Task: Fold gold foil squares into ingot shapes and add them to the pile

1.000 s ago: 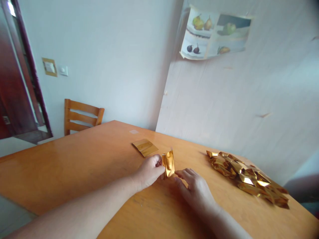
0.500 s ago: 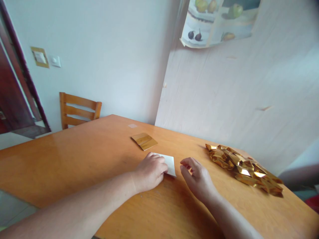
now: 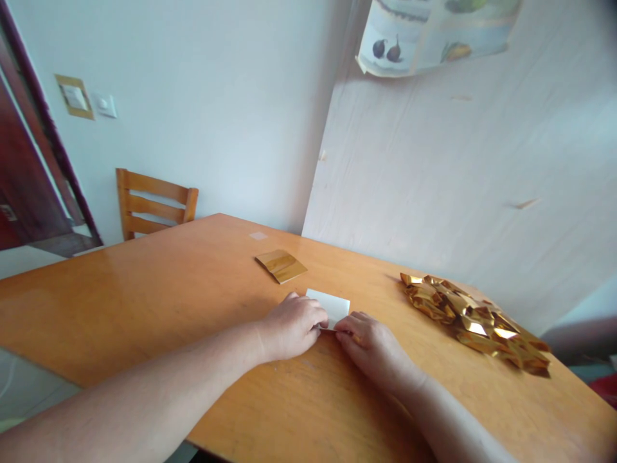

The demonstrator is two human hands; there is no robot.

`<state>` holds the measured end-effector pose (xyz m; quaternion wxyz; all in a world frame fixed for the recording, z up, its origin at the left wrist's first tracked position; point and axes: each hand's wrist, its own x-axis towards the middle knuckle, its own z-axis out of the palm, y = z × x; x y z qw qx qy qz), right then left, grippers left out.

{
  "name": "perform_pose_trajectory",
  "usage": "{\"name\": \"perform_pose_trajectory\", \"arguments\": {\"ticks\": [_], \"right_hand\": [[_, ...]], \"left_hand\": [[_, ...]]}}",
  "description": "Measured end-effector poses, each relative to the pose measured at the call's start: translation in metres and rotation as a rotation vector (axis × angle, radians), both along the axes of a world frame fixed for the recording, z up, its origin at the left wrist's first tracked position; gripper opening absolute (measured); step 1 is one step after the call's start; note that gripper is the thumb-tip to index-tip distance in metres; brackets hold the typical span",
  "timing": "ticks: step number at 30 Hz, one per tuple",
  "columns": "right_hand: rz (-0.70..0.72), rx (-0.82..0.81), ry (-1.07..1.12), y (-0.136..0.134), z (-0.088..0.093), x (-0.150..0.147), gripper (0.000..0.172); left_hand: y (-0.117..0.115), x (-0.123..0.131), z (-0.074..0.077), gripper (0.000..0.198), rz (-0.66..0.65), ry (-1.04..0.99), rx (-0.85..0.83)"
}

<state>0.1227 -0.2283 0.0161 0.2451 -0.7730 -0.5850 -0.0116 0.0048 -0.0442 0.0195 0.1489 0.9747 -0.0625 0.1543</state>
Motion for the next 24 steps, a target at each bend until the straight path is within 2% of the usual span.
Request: {"name": "perform_pose_trajectory", "arguments": {"ticks": [6, 12, 16, 24], "right_hand": [[0.013, 0.014, 0.050, 0.000, -0.002, 0.002, 0.018], [0.018, 0.021, 0.102, 0.000, -0.004, 0.004, 0.019], [0.009, 0.014, 0.116, 0.000, -0.006, 0.005, 0.020], [-0.013, 0.031, 0.177, 0.000, -0.013, 0.012, 0.021]], "left_hand": [[0.015, -0.007, 0.011, 0.025, 0.082, 0.119, -0.101], [0.029, -0.011, 0.018, 0.017, 0.093, 0.237, -0.125], [0.031, -0.011, 0.020, 0.011, 0.137, 0.320, -0.150], [0.029, -0.008, 0.018, 0.014, 0.230, 0.386, -0.209]]}}
